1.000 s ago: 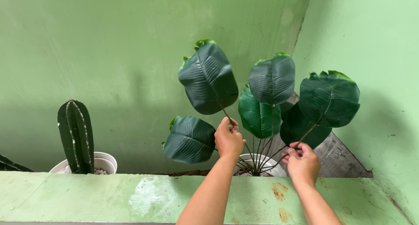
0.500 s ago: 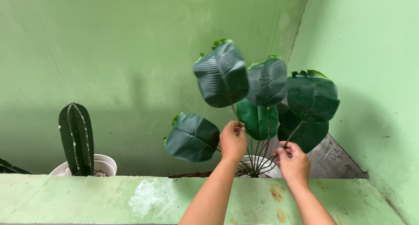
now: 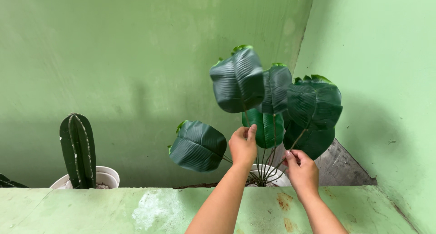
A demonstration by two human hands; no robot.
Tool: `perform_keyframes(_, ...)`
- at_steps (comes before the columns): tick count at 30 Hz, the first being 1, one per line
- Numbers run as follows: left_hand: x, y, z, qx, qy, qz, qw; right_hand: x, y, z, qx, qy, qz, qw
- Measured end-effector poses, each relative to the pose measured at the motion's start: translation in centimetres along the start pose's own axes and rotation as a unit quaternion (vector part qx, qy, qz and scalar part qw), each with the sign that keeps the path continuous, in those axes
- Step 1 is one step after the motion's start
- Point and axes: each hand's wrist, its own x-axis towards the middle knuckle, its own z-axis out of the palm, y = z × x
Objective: The person wipes a large green leaf with a blue cloth, then dips the cloth into a green bucket of water and continues wiping the leaf. The person then reattaches the cleaned leaf to the artificial plant and adjusts the other leaves.
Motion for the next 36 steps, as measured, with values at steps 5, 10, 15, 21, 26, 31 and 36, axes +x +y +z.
perform_keyframes(5,0.9,-0.4,-1.0,-0.043,0.020,-0.056,0.997,0.4,1.0,-0.3,0.001,0.030,0.071,0.997)
perform_keyframes(10,1.9,-1.4,-1.9,-0.095,0.041,-0.125,0.987,1.4,3.2,-1.3,0.110,0.041,0.133,0.984)
perform_keyframes(15,2.9,-3.1,-2.2,-0.150,0.062,-0.157,0.974,1.9,5.2,-1.8,0.198,0.068,0.199,0.957)
perform_keyframes(21,3.3,-4.0,-2.6,-0.165,0.039,-0.154,0.973,2.2,5.4,-1.6,0.225,0.055,0.199,0.952)
perform_keyframes(26,2.5,-2.7,-2.6,-0.115,0.042,-0.142,0.982,1.6,3.5,-0.9,0.160,0.026,0.139,0.977)
perform_keyframes(31,0.9,-1.1,-2.3,-0.058,0.048,-0.117,0.990,0.4,0.9,0.2,0.109,-0.024,0.086,0.990)
perform_keyframes(36,0.3,-0.4,-2.3,-0.034,0.046,-0.142,0.988,-0.4,-0.2,0.7,0.108,-0.039,0.084,0.990)
